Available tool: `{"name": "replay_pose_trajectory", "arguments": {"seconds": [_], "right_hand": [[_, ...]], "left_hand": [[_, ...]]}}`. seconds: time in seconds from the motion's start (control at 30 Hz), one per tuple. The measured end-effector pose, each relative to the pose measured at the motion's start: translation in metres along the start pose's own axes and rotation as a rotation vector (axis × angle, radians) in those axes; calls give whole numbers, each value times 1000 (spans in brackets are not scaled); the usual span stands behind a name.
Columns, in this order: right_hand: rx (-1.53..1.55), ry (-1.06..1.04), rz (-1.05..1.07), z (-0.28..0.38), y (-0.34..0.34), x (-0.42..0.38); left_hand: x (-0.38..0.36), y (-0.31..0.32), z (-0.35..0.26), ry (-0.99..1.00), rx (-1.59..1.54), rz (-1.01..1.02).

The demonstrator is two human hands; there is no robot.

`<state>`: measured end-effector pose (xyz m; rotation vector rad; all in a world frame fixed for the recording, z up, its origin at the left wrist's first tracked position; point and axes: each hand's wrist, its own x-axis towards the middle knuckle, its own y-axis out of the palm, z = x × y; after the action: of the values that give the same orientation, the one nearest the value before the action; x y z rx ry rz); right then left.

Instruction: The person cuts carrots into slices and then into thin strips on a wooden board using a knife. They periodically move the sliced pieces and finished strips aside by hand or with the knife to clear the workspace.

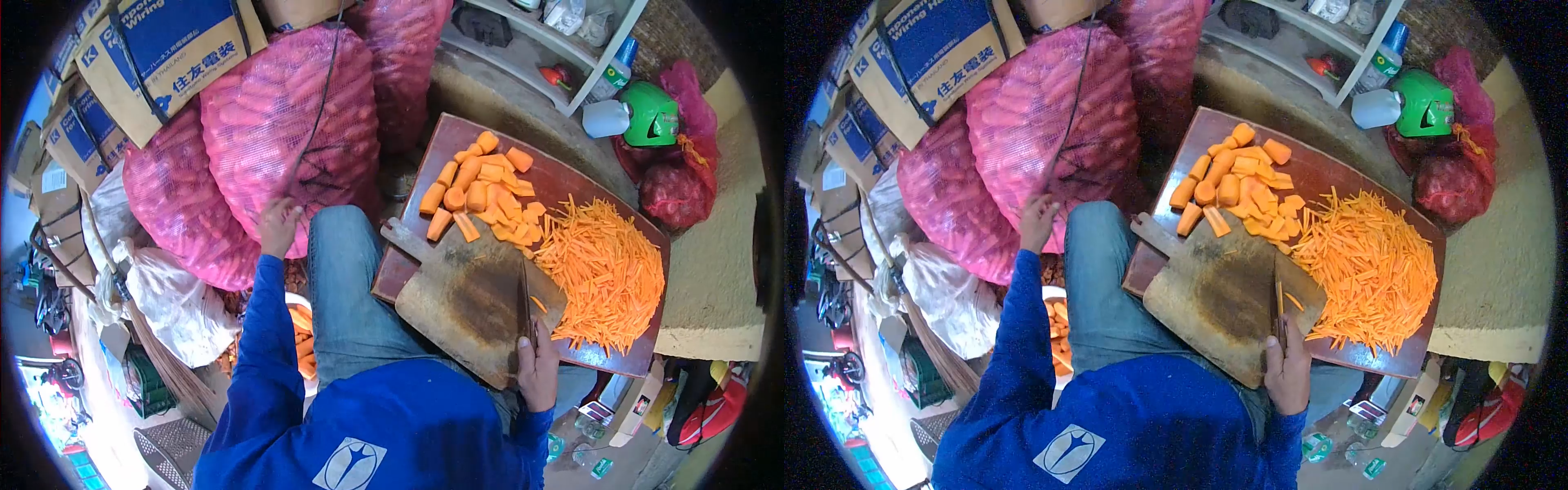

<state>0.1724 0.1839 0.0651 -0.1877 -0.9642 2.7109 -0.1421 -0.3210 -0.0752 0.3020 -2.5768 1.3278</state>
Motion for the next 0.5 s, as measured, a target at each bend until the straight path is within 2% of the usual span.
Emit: {"name": "replay_pose_trajectory", "arguments": {"seconds": [0.03,0.07,0.13,0.17,0.2,0.27,0.4,0.47,0.5], "right_hand": [[4,-4,-5,0,1,0],[15,10,-2,0,1,0],[28,28,1,2,1,0],[32,21,1,6,-1,1],[34,15,0,8,-2,1],[8,19,1,8,-2,0],[26,84,26,14,-4,0],[33,63,1,1,2,-1],[42,29,-27,-2,4,-2]], "left_hand": [[-1,3,-9,-16,-9,88],[2,10,-11,-11,-7,84],[7,34,-1,-78,-389,242],[11,37,7,-241,-586,386],[15,37,-1,-241,-588,390],[25,31,-21,-653,-887,685],[53,26,-15,-621,-760,799],[59,8,-31,-377,-485,685],[55,3,-45,-371,-629,623]]}}
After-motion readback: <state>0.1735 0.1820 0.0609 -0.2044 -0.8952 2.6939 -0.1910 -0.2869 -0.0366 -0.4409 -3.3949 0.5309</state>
